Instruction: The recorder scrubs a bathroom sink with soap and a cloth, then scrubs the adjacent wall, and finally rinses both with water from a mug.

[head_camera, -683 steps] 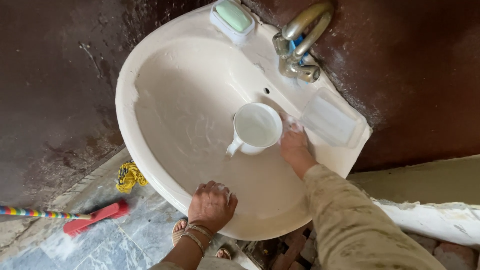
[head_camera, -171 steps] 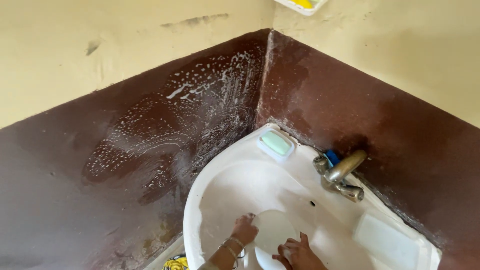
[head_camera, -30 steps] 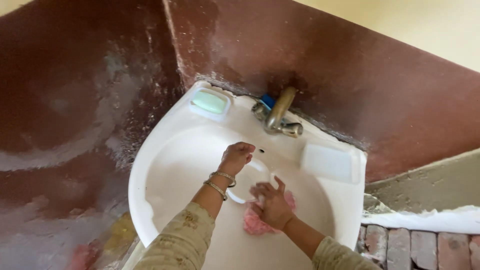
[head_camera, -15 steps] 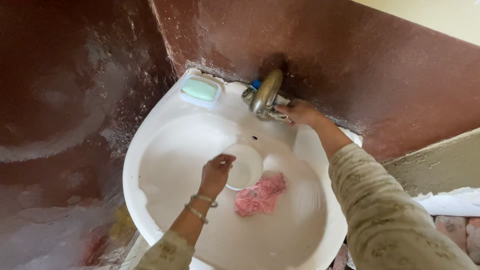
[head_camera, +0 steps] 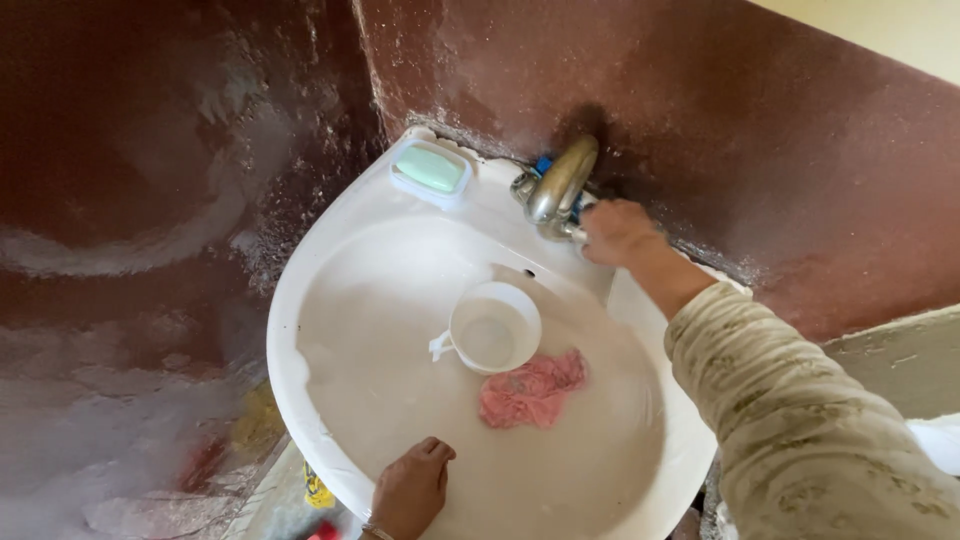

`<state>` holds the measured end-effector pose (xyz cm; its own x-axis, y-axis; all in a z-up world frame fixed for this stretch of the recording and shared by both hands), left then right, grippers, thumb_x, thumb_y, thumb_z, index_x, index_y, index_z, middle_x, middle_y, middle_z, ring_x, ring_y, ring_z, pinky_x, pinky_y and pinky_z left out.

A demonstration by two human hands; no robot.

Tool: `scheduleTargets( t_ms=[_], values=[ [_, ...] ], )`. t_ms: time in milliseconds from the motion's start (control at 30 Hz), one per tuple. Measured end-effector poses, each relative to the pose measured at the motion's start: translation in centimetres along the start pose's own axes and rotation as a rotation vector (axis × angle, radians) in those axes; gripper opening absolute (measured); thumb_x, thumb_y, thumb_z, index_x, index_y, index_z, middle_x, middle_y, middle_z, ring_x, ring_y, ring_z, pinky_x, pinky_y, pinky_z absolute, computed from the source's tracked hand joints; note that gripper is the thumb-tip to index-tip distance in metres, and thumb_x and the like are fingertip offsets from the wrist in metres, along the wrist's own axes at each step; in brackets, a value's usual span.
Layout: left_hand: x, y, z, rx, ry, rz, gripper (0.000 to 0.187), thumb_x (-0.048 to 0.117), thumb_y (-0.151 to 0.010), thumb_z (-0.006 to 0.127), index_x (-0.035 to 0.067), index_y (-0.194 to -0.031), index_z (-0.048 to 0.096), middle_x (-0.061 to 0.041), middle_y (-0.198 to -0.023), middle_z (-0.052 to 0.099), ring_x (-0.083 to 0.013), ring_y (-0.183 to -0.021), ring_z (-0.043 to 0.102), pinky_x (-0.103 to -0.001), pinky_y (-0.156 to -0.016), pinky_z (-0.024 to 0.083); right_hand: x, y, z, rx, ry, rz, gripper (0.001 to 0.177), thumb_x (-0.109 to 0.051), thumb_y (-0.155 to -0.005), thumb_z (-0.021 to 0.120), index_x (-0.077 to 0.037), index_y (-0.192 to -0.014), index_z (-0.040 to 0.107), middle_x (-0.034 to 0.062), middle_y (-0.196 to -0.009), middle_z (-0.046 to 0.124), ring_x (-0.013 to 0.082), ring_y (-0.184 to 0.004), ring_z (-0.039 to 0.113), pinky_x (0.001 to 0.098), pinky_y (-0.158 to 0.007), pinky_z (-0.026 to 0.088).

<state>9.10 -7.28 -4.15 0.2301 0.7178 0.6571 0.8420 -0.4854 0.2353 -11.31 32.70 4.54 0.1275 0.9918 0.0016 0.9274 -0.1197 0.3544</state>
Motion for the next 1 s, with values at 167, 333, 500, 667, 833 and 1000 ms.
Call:
scheduleTargets(
  t_ms=[167,333,500,667,833,1000],
  values=[
    [0.7,0.5,1.2,-0.009,-0.129,0.095,0.012,0.016,-0.087,0.062,0.013,-0.097,0.070,-0.003,-0.099,0.067,-0.0265,-0.092,0.069,-0.042,-0.079,0.056,-5.5,6.1,-5.5,0.172,0.319,-0.138,0.073,-0.067,-0.082,0.068,-0.001,-0.111,0.068,0.0208,-0.111,0.071,0.0337,-0.112,0.067,0.0495,-0.101,0.047],
    [1.0,0.8,1.0,-0.047,-0.222,0.026,0.010,0.020,-0.090,0.061,0.013,-0.091,0.067,-0.003,-0.094,0.065,-0.0268,-0.089,0.068,-0.044,-0.077,0.056,3.0,0.0,0.7,-0.061,-0.251,0.130,0.075,-0.068,-0.094,0.059,0.002,-0.119,0.069,0.0260,-0.116,0.074,0.0398,-0.110,0.070,0.0502,-0.099,0.051],
    [0.9,0.7,0.5,0.037,-0.185,0.053,0.012,0.021,-0.088,0.062,0.012,-0.085,0.068,-0.005,-0.090,0.066,-0.0293,-0.085,0.068,-0.045,-0.075,0.056,-1.0,1.9,-0.4,0.154,0.269,-0.137,0.065,-0.060,-0.091,0.063,-0.003,-0.122,0.065,0.0190,-0.119,0.071,0.0352,-0.113,0.066,0.0571,-0.102,0.037],
    [1.1,0.7,0.1,0.005,-0.228,-0.009,0.012,0.023,-0.088,0.061,0.013,-0.087,0.068,-0.004,-0.092,0.066,-0.0282,-0.088,0.068,-0.045,-0.078,0.056,-2.2,5.5,-3.8,0.117,0.237,0.005,0.073,-0.069,-0.096,0.052,-0.004,-0.130,0.061,0.0182,-0.113,0.074,0.0317,-0.113,0.068,0.0489,-0.108,0.034],
    [0.8,0.6,0.2,-0.004,-0.255,-0.032,0.013,0.023,-0.089,0.061,0.012,-0.086,0.068,-0.004,-0.094,0.066,-0.0279,-0.090,0.068,-0.044,-0.080,0.056,1.3,2.5,-0.8,0.053,-0.096,0.091,0.073,-0.065,-0.099,0.047,-0.006,-0.141,0.053,0.0180,-0.108,0.077,0.0360,-0.117,0.062,0.0555,-0.111,0.024],
    [0.5,0.5,0.0,-0.006,-0.269,-0.059,0.013,0.024,-0.088,0.061,0.013,-0.088,0.068,-0.003,-0.093,0.067,-0.0260,-0.090,0.069,-0.043,-0.082,0.056,-3.1,6.0,-3.0,0.395,0.357,-0.349,0.051,-0.047,-0.090,0.053,-0.015,-0.128,0.065,0.0169,-0.121,0.072,0.0347,-0.127,0.061,0.0532,-0.112,0.031]
  ],
)
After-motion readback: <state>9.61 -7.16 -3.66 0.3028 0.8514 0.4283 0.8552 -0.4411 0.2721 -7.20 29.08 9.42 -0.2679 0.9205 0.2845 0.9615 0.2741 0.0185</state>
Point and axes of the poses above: each hand's wrist, its own y-axis away from the middle knuckle, its own z-axis out of the palm, x = y × z, the point moved 9 cm from there along -y, towards the middle knuckle
